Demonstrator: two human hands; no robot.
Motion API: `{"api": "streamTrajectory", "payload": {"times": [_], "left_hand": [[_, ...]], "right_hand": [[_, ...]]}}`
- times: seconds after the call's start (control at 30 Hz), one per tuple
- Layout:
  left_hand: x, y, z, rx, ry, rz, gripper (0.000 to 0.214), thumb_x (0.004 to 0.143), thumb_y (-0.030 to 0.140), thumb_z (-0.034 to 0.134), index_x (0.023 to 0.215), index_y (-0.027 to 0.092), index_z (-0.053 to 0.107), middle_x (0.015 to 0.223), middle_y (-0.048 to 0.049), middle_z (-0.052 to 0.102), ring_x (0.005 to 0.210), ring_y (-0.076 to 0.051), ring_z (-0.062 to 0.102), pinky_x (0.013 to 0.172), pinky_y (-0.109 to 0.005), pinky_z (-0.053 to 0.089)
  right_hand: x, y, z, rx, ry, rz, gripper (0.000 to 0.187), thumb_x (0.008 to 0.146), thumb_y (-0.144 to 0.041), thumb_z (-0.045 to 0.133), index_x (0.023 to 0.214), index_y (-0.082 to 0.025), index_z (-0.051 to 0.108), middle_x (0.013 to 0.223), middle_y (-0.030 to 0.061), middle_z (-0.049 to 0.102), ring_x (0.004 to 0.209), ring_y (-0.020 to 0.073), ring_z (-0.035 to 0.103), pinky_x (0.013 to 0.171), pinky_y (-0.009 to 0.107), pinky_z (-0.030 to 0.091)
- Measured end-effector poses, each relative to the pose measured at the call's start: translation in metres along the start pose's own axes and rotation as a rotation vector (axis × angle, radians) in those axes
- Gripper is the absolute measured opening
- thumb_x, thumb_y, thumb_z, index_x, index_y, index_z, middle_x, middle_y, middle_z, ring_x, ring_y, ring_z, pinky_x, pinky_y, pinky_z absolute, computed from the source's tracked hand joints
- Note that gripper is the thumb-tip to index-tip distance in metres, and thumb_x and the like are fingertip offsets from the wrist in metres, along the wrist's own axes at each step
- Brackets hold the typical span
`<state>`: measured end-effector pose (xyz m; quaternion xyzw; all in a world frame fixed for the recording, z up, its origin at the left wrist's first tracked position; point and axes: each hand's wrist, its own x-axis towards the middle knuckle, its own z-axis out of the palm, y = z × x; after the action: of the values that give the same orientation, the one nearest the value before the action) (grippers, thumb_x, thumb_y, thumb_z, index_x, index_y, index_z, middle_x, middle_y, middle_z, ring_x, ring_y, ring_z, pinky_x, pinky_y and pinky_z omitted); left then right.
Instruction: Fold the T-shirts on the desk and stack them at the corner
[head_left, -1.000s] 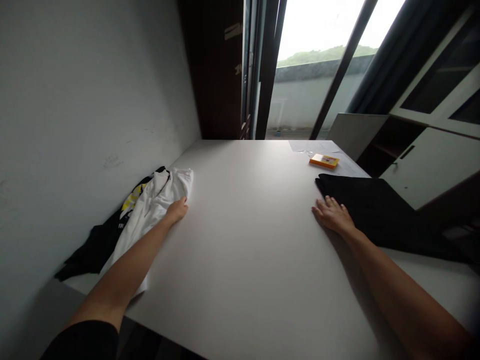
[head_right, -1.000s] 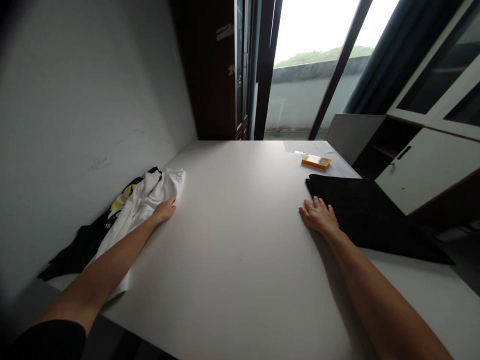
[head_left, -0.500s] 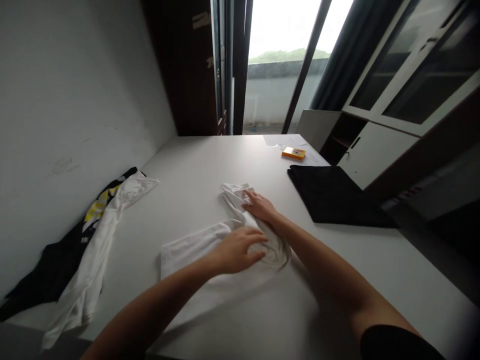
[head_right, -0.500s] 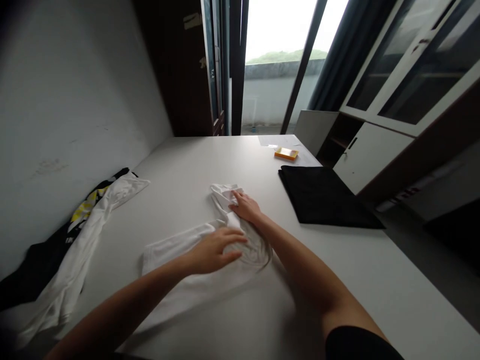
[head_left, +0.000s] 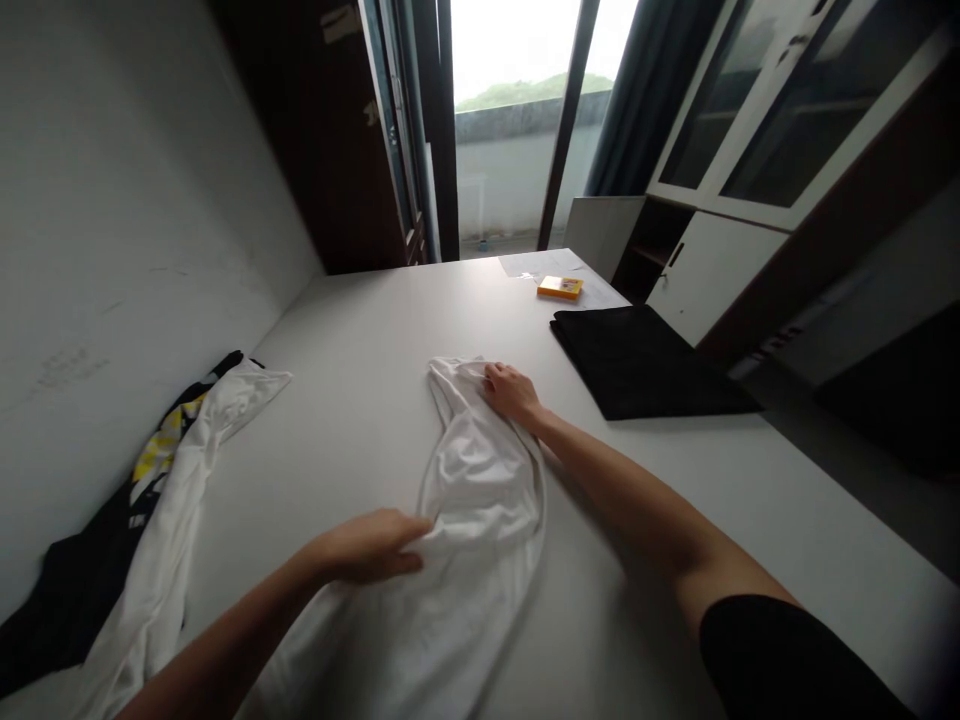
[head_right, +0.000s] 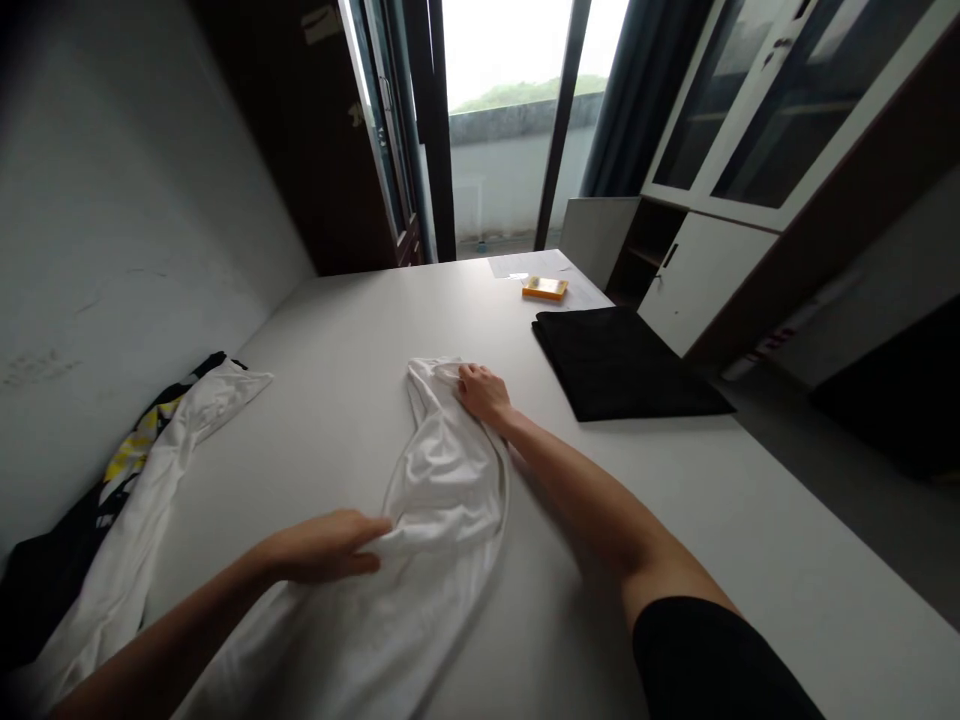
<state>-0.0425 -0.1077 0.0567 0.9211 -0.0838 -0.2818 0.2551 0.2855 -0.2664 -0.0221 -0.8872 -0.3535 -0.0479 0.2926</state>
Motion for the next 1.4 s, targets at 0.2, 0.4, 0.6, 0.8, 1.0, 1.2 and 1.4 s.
{"api": "streamTrajectory", "payload": {"times": [0.2,0.4,0.6,0.8,1.0,1.2,1.4], "left_hand": [[0.009,-0.045,-0.029,-0.387,0.157,-0.020,0.027,0.093,0.045,0.059,0.097,0.023,0.074,0.094,-0.0006,0.074,0.089,-0.020,0.066,0.083,-0.027,0.049],[0.086,-0.083,-0.045,-0.599,0.826,-0.339,0.042,0.087,0.042,0.067,0.123,0.020,0.063,0.105,-0.0071,0.070,0.080,-0.017,0.067,0.074,-0.028,0.053],[0.149,-0.081,-0.063,-0.812,0.829,-0.396,0.057,0.091,0.036,0.072,0.140,0.015,0.051,0.082,0.0001,0.066,0.057,-0.010,0.060,0.054,-0.020,0.046],[0.180,-0.084,-0.079,-0.823,0.806,-0.497,0.035,0.101,0.038,0.063,0.127,0.015,0.061,0.117,-0.0088,0.066,0.094,-0.019,0.068,0.080,-0.037,0.061],[0.188,-0.084,-0.101,-0.664,0.835,-0.436,0.027,0.099,0.035,0.067,0.116,0.014,0.066,0.112,-0.0075,0.068,0.095,-0.019,0.068,0.083,-0.038,0.060],[0.207,-0.044,-0.097,-0.407,0.988,-0.197,0.004,0.084,0.017,0.073,0.086,0.018,0.070,0.108,-0.0083,0.072,0.116,-0.026,0.063,0.106,-0.039,0.046],[0.222,-0.014,-0.073,-0.307,0.842,0.044,0.016,0.079,0.011,0.071,0.087,0.024,0.075,0.108,-0.0035,0.076,0.108,-0.023,0.068,0.103,-0.034,0.049]], "right_hand": [[0.038,0.031,0.007,0.502,0.238,0.409,0.018,0.093,-0.040,0.050,0.088,-0.023,0.055,0.088,0.0035,0.064,0.083,0.0200,0.057,0.076,0.030,0.046],[0.032,0.028,0.007,0.304,0.393,0.306,0.013,0.090,-0.032,0.051,0.097,-0.023,0.057,0.101,0.0079,0.062,0.089,0.0223,0.056,0.089,0.035,0.045],[0.027,0.013,0.001,0.288,0.292,0.079,0.014,0.092,-0.029,0.050,0.092,-0.024,0.063,0.091,0.0052,0.067,0.082,0.0205,0.060,0.082,0.032,0.047],[0.031,0.032,0.007,0.570,-0.003,0.213,0.015,0.087,-0.036,0.061,0.080,-0.024,0.067,0.072,-0.0008,0.070,0.068,0.0165,0.064,0.072,0.030,0.050],[0.030,0.035,0.010,1.029,0.039,0.309,0.024,0.082,-0.045,0.070,0.081,-0.021,0.066,0.077,0.0030,0.072,0.071,0.0163,0.067,0.067,0.028,0.054],[0.035,0.038,0.002,1.190,0.021,0.418,0.034,0.086,-0.054,0.069,0.085,-0.020,0.064,0.077,0.0048,0.070,0.071,0.0172,0.067,0.070,0.030,0.058],[0.033,0.036,-0.001,1.017,-0.059,0.313,0.039,0.083,-0.060,0.070,0.092,-0.023,0.062,0.077,0.0013,0.068,0.069,0.0174,0.064,0.070,0.031,0.055]]}}
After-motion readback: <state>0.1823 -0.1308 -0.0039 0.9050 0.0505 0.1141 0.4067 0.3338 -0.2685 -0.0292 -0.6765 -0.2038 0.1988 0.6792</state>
